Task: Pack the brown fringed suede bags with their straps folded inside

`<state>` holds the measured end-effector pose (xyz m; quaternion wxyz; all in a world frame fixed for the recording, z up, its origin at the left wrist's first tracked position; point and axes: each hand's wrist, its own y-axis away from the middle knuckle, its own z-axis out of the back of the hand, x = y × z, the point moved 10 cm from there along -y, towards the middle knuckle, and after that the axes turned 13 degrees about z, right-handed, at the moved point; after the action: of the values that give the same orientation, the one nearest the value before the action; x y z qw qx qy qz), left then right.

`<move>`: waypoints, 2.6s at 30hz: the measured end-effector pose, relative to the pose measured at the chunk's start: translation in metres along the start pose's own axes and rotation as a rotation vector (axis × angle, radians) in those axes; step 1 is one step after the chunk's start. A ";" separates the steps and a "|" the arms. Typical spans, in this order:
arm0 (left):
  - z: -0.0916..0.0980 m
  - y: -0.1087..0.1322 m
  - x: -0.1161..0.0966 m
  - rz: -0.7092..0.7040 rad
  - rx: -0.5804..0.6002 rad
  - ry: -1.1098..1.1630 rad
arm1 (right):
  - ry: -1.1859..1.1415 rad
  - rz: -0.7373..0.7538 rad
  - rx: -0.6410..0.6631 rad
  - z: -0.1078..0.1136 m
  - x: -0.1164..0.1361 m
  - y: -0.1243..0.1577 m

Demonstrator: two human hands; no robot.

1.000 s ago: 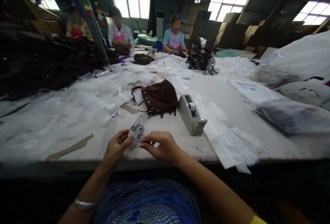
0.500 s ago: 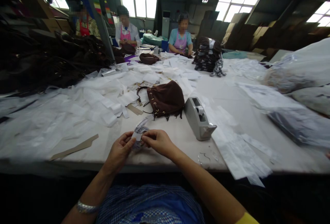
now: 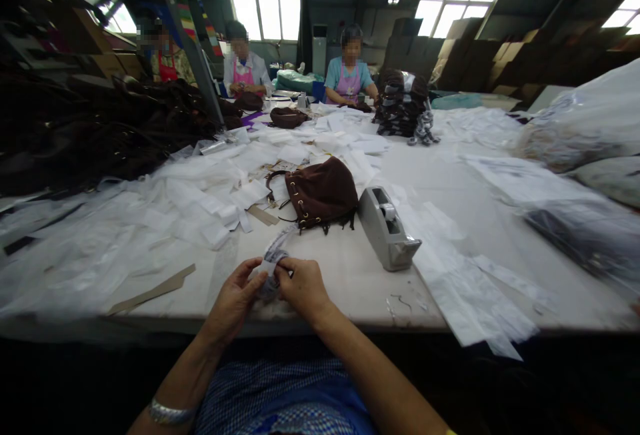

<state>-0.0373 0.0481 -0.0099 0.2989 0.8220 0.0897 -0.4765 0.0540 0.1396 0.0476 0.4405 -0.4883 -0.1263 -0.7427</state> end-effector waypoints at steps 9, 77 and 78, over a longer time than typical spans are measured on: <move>-0.001 0.003 -0.003 -0.039 0.016 -0.083 | 0.398 0.141 0.025 0.009 0.013 -0.003; 0.035 0.026 -0.088 -0.494 -0.103 -0.854 | 0.269 0.932 0.684 -0.067 0.040 -0.062; 0.056 0.025 -0.099 -0.459 -0.141 -0.859 | 0.255 0.942 0.678 -0.071 0.040 -0.061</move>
<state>-0.1196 0.0095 0.0623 0.2511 0.4878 0.1693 -0.8188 -0.0426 0.1101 0.0610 0.8658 -0.2307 -0.0719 -0.4382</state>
